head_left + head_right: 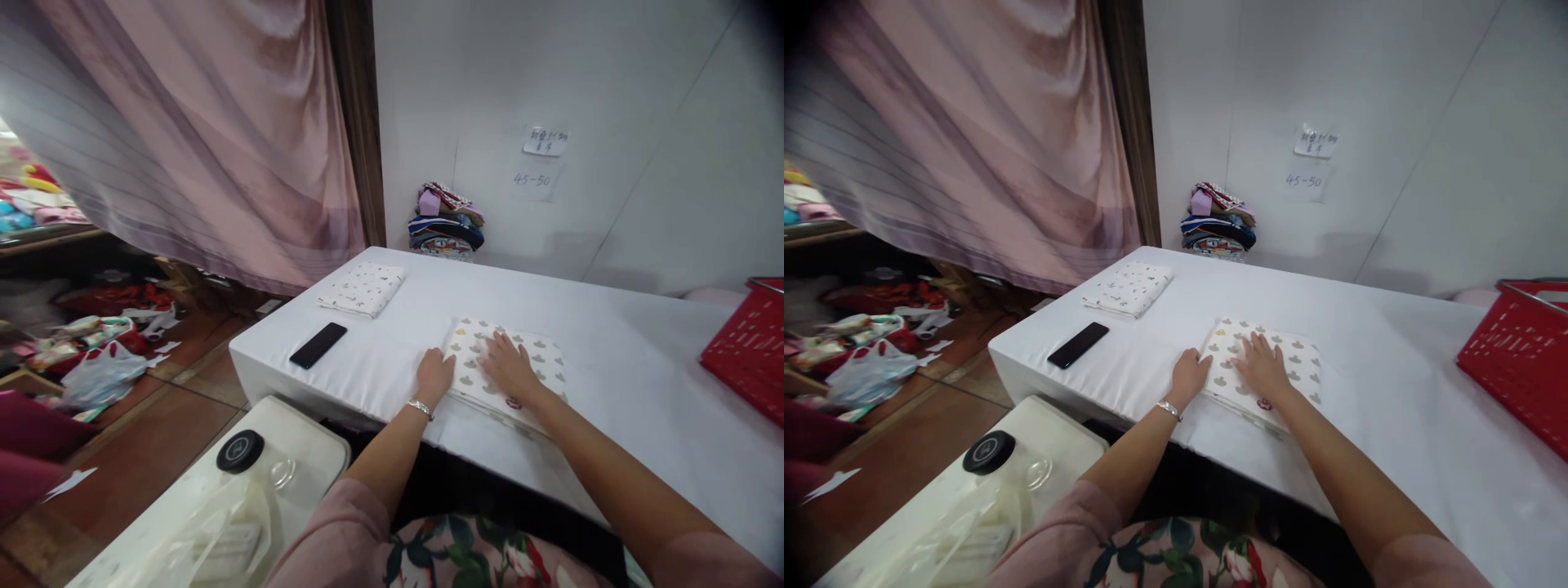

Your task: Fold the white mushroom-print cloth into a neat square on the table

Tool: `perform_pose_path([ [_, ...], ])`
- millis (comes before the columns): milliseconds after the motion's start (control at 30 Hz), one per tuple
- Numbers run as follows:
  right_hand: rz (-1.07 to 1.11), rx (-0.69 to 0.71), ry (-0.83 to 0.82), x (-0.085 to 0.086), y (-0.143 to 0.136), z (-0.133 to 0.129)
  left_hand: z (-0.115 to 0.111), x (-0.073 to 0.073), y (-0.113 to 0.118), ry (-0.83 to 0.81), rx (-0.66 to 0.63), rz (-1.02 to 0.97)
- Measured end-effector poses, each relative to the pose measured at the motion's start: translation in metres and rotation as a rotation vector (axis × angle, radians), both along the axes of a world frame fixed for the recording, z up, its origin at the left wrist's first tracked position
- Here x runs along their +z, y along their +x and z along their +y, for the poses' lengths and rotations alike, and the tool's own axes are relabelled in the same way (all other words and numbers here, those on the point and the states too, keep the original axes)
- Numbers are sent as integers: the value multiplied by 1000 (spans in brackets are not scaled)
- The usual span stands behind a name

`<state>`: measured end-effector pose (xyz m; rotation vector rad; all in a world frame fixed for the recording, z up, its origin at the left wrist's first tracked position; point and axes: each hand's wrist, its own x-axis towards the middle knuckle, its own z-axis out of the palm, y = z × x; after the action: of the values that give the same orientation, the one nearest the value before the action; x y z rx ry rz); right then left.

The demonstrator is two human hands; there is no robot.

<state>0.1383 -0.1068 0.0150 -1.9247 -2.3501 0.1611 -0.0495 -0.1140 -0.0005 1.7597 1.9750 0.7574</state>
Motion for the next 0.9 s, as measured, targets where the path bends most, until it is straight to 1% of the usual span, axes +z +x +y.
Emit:
perform_pose_path([
  [67, -8, 85, -21, -4, -11, -1, -1, 1, -1, 2, 3, -23],
  [133, -13, 133, -64, -9, -16, -3, -1, 3, -2, -3, -10, -43],
  [233, -8, 133, -102, -11, -17, -3, -1, 10, -2, 10, -49, -3],
  [367, 10, 126, -75, -3, -21, 7, 1, 13, 3, 57, -76, 93],
  [467, 12, 152, -26, 3, -32, 25, 2, 10, 7, 3, -88, 102],
  [533, 15, 157, -7, 5, -40, 40, 2, 6, 8, -2, -95, 122],
  [667, 20, 124, -21, 0, -52, 63, 3, 0, 8, 41, -112, 175],
  [800, 2, 121, -36, -7, -54, 73, 5, -4, 7, 58, -125, 209],
  [900, 10, 129, -74, -7, -53, 76, 5, -5, 6, 54, -134, 216],
])
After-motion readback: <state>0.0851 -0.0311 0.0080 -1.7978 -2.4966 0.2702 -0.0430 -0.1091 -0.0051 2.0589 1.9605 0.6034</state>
